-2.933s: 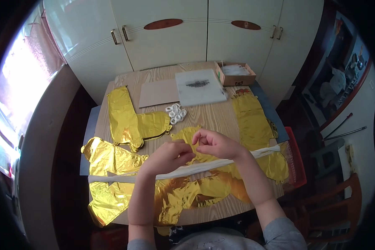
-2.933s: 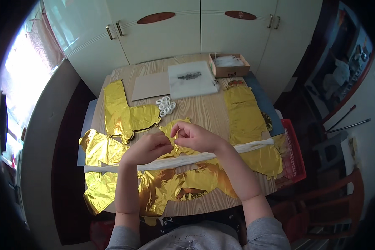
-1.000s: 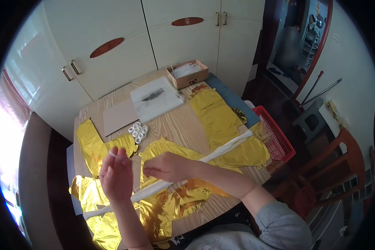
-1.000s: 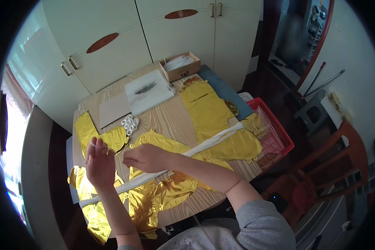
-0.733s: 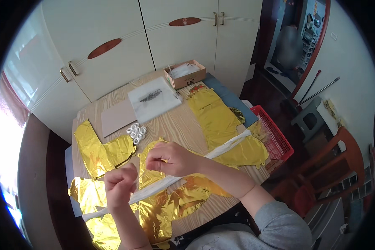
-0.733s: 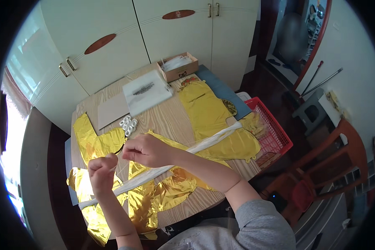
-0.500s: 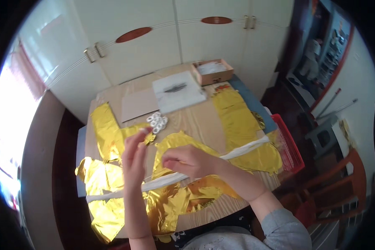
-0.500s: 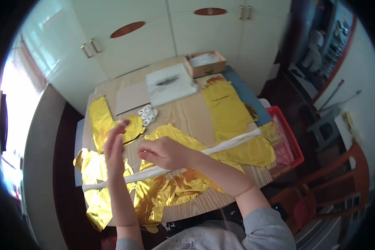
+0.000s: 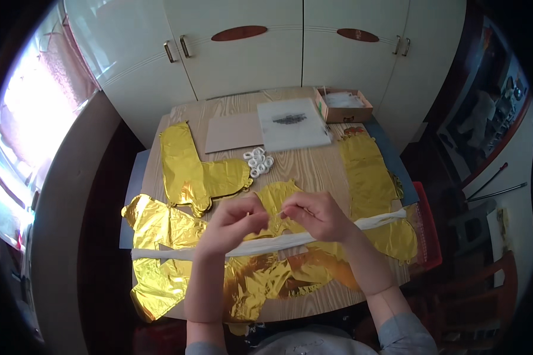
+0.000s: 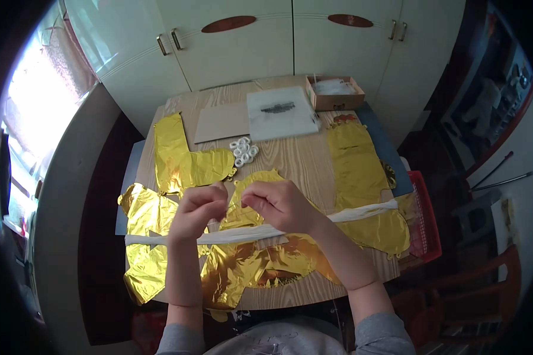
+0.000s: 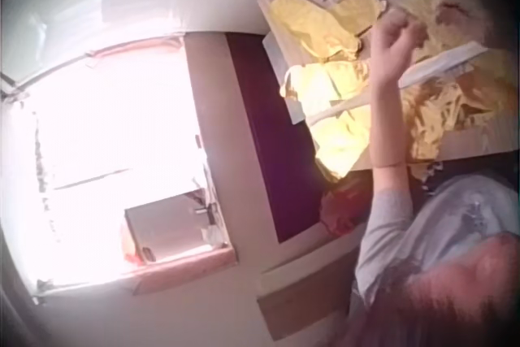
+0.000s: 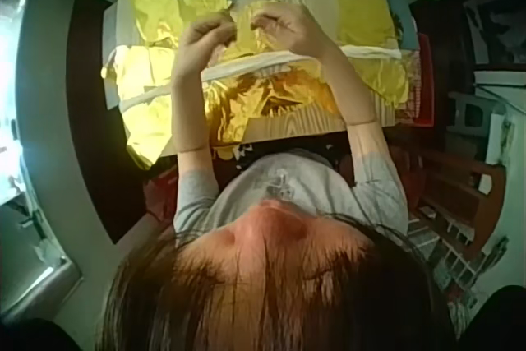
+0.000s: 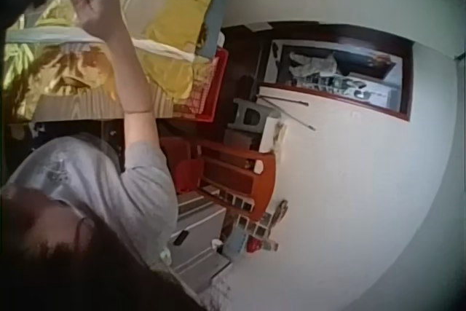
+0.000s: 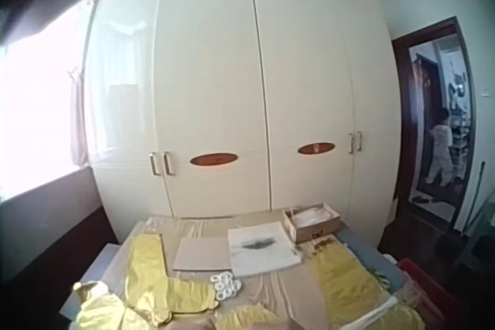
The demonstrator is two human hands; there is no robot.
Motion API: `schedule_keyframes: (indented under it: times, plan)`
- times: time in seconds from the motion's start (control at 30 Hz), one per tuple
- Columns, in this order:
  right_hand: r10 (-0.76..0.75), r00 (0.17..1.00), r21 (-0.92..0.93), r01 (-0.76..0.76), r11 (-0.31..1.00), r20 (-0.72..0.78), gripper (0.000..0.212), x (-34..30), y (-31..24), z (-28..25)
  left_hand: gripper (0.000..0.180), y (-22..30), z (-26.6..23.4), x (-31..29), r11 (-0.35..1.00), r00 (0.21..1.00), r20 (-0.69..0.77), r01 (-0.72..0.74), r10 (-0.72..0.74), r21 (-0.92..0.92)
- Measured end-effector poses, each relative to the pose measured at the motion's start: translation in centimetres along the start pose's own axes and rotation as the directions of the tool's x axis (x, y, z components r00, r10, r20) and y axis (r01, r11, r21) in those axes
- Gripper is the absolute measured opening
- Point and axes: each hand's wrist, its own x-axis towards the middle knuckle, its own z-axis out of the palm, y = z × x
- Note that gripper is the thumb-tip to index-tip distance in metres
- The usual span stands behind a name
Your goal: Attach small plastic circular clips or connectors to gold foil sheets on a workbench.
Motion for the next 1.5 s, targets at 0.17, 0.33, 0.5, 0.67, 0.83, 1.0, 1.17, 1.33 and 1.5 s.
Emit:
schedule_keyframes:
  times: [0.17,0.33,0.5,0.67,0.83,1.0,1.17,1.33,1.5]
  plan:
    - [0.03,0.998,0.074,-0.034,0.997,0.057,0.013,0.1,0.4,1.2,0.019,0.6,2.4,0.9,0.942,0.961,-0.258,-0.173,0.098,-0.287]
    - [0.127,0.988,0.253,-0.1,0.962,-0.093,0.015,-0.2,0.4,-0.5,0.017,-0.7,0.2,0.6,0.952,1.0,0.013,-0.021,0.017,0.304]
    - [-0.032,0.999,-0.076,0.033,0.997,0.015,0.014,0.0,1.7,2.3,0.012,0.8,1.9,0.7,0.81,0.955,-0.296,-0.176,0.003,-0.56]
    - [-0.066,0.995,0.033,0.069,0.997,-0.075,0.012,-0.1,0.0,0.9,0.01,0.9,0.1,0.1,0.98,0.999,-0.001,-0.043,0.044,0.197]
    - [-0.097,0.995,-0.075,0.098,0.992,0.012,0.01,-0.1,0.7,1.6,0.012,0.6,1.7,0.7,0.981,0.973,-0.17,-0.174,0.158,-0.081]
    - [0.022,0.974,0.076,-0.005,0.997,-0.224,0.009,-0.1,-0.4,0.4,0.011,-0.8,0.1,0.4,0.997,0.999,0.026,0.03,-0.031,0.067]
    - [-0.004,1.0,-0.201,0.01,0.979,0.028,0.013,-0.1,1.1,1.5,0.012,0.1,1.9,1.1,0.923,0.974,-0.22,-0.045,-0.044,-0.383]
    - [-0.006,0.99,0.006,0.007,1.0,-0.142,0.011,-0.1,0.8,0.0,0.015,-1.0,1.0,0.8,0.994,1.0,0.01,-0.021,0.022,-0.107]
    - [-0.121,0.992,-0.197,0.111,0.974,-0.043,0.009,-0.1,1.4,1.7,0.017,-0.5,2.4,1.5,0.898,0.971,-0.238,-0.11,0.007,-0.425]
